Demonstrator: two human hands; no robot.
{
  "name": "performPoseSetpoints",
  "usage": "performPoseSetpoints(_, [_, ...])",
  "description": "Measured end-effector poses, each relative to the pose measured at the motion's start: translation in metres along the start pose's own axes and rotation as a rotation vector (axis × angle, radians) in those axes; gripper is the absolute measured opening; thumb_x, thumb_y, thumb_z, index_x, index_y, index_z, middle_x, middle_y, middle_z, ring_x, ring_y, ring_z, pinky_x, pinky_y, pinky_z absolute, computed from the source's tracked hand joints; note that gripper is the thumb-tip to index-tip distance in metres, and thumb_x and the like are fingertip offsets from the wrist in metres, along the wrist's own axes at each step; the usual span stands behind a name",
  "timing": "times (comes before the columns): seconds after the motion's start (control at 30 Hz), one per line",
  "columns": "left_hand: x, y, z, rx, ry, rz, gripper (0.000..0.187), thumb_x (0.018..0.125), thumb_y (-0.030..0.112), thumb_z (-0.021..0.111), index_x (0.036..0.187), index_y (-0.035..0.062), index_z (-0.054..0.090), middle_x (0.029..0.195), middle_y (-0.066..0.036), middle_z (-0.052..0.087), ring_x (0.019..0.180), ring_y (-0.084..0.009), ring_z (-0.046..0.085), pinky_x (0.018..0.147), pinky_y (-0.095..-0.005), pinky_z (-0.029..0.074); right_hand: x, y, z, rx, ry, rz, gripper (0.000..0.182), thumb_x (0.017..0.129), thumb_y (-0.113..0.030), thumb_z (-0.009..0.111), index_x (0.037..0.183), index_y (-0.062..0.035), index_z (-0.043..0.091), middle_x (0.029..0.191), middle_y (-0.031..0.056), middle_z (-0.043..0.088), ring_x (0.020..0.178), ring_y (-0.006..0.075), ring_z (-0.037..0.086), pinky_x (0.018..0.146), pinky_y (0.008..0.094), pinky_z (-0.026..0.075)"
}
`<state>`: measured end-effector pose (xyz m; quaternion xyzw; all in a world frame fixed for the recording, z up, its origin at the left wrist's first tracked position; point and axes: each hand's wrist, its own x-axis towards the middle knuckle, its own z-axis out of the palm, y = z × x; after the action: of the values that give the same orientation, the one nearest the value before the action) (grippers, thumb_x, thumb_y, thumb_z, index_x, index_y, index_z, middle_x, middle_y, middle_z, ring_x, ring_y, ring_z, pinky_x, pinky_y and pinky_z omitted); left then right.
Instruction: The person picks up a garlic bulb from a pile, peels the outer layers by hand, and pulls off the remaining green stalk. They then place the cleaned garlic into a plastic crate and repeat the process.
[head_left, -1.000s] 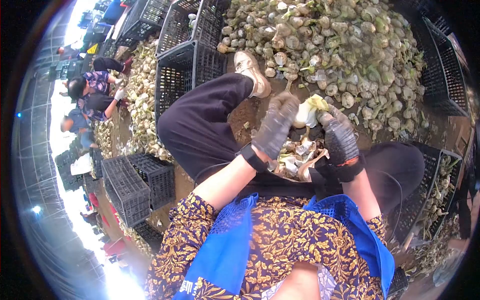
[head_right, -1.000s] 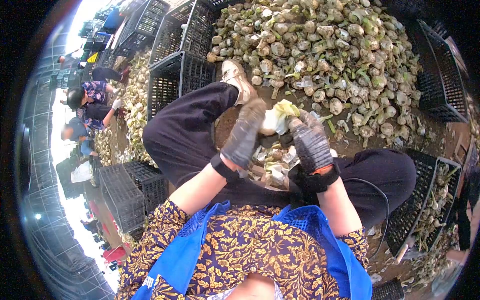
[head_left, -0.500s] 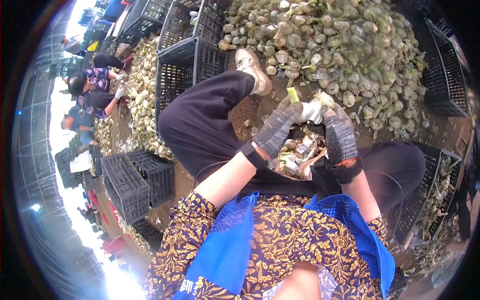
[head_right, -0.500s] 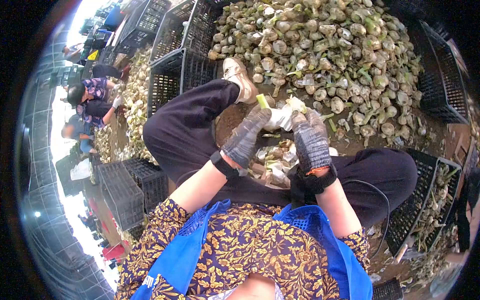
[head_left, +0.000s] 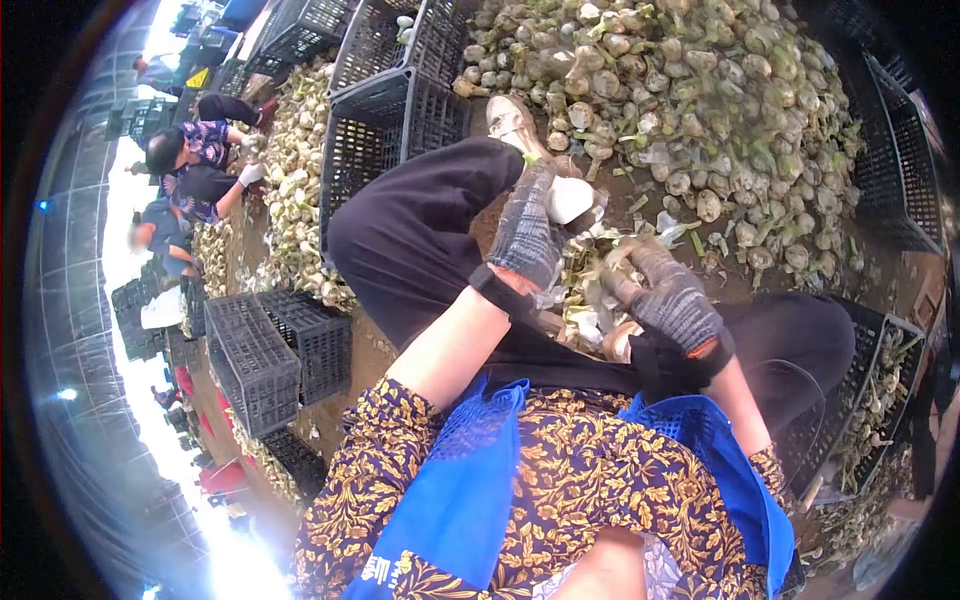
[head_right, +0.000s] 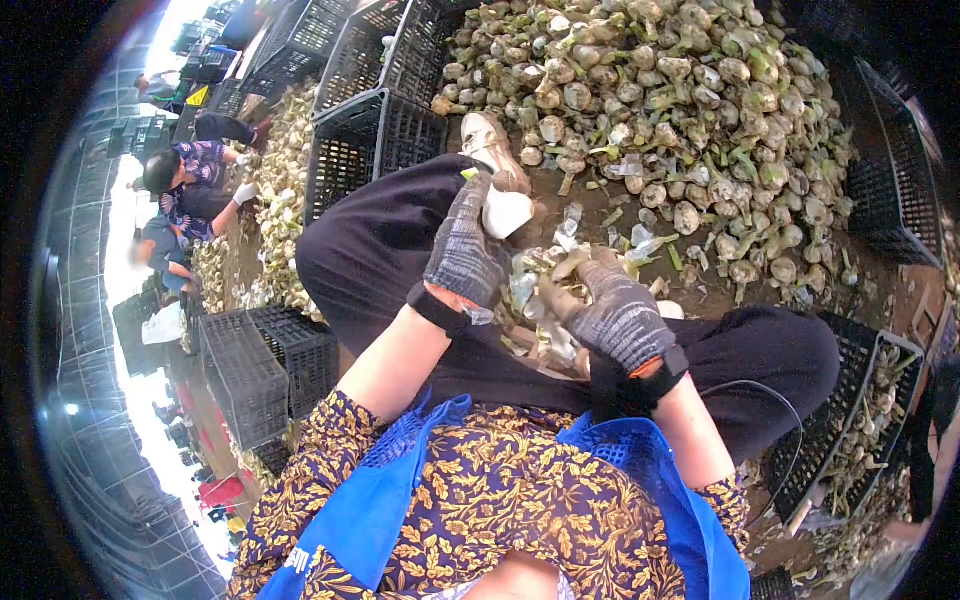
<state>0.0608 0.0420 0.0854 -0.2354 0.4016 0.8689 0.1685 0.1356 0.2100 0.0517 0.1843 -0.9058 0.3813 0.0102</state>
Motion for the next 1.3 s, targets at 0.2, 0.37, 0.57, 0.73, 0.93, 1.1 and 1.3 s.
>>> performPoseSetpoints(0.2, [0.007, -0.005, -0.020, 0.750, -0.145, 0.403, 0.028, 0.092, 0.033, 0.047, 0.085, 0.0070, 0.056, 0.073, -0.003, 0.058, 0.064, -0.0124, 0.058, 0.058, -0.0246, 0.048, 0.027, -0.010, -0.009, 0.901, -0.005, 0.558, 0.035, 0.085, -0.034, 0.056, 0.097, -0.0011, 0.058, 0.082, 0.0097, 0.062, 0.070, 0.0133, 0.058, 0.065, 0.0263, 0.047])
performPoseSetpoints(0.37, [-0.018, -0.002, 0.000, 0.853, -0.324, 0.537, 0.029, 0.091, 0.028, 0.049, 0.103, 0.0025, 0.058, 0.090, -0.008, 0.062, 0.083, -0.0137, 0.058, 0.075, -0.0281, 0.046, 0.033, -0.013, -0.008, 1.310, -0.185, 0.757, 0.039, 0.084, -0.032, 0.059, 0.103, 0.0013, 0.053, 0.077, 0.0066, 0.059, 0.064, 0.0136, 0.058, 0.054, 0.0264, 0.048])
performPoseSetpoints(0.57, [-0.015, 0.001, -0.003, 0.916, -0.218, 0.273, 0.021, 0.089, 0.015, 0.049, 0.104, 0.0034, 0.058, 0.093, -0.013, 0.061, 0.081, -0.0224, 0.060, 0.071, -0.0327, 0.048, 0.034, -0.020, -0.012, 1.373, -0.097, 0.843, 0.038, 0.084, -0.024, 0.059, 0.110, 0.0025, 0.049, 0.074, 0.0081, 0.059, 0.059, 0.0133, 0.059, 0.052, 0.0248, 0.048])
performPoseSetpoints(0.73, [0.000, -0.008, -0.026, 1.080, -0.268, 0.412, 0.020, 0.090, 0.016, 0.050, 0.104, 0.0033, 0.057, 0.088, -0.010, 0.060, 0.078, -0.0182, 0.058, 0.068, -0.0317, 0.047, 0.031, -0.031, -0.018, 1.294, 0.025, 0.825, 0.039, 0.085, -0.027, 0.057, 0.109, 0.0028, 0.049, 0.077, 0.0095, 0.061, 0.058, 0.0141, 0.059, 0.053, 0.0260, 0.049])
performPoseSetpoints(0.93, [-0.017, -0.004, 0.002, 0.838, -0.281, 0.424, 0.023, 0.091, 0.024, 0.052, 0.101, 0.0039, 0.058, 0.082, -0.002, 0.058, 0.076, -0.0088, 0.053, 0.069, -0.0254, 0.045, 0.032, -0.020, -0.015, 1.585, -0.173, 0.984, 0.044, 0.087, -0.041, 0.051, 0.105, -0.0016, 0.051, 0.076, 0.0103, 0.060, 0.057, 0.0162, 0.060, 0.052, 0.0269, 0.050])
performPoseSetpoints(1.1, [-0.015, -0.005, 0.000, 0.748, -0.244, 0.334, 0.027, 0.091, 0.028, 0.050, 0.098, 0.0046, 0.060, 0.082, 0.000, 0.058, 0.077, -0.0071, 0.052, 0.070, -0.0233, 0.044, 0.028, -0.025, -0.019, 1.510, -0.156, 0.773, 0.035, 0.088, -0.031, 0.052, 0.105, -0.0014, 0.047, 0.083, 0.0126, 0.061, 0.064, 0.0203, 0.062, 0.057, 0.0312, 0.054])
performPoseSetpoints(1.3, [-0.010, -0.007, -0.004, 0.654, -0.280, 0.300, 0.027, 0.092, 0.028, 0.048, 0.100, 0.0042, 0.059, 0.087, -0.004, 0.060, 0.080, -0.0112, 0.055, 0.073, -0.0273, 0.045, 0.020, -0.026, -0.020, 1.641, -0.008, 0.890, 0.031, 0.084, -0.022, 0.057, 0.107, -0.0031, 0.047, 0.087, 0.0108, 0.060, 0.069, 0.0199, 0.061, 0.060, 0.0307, 0.053])
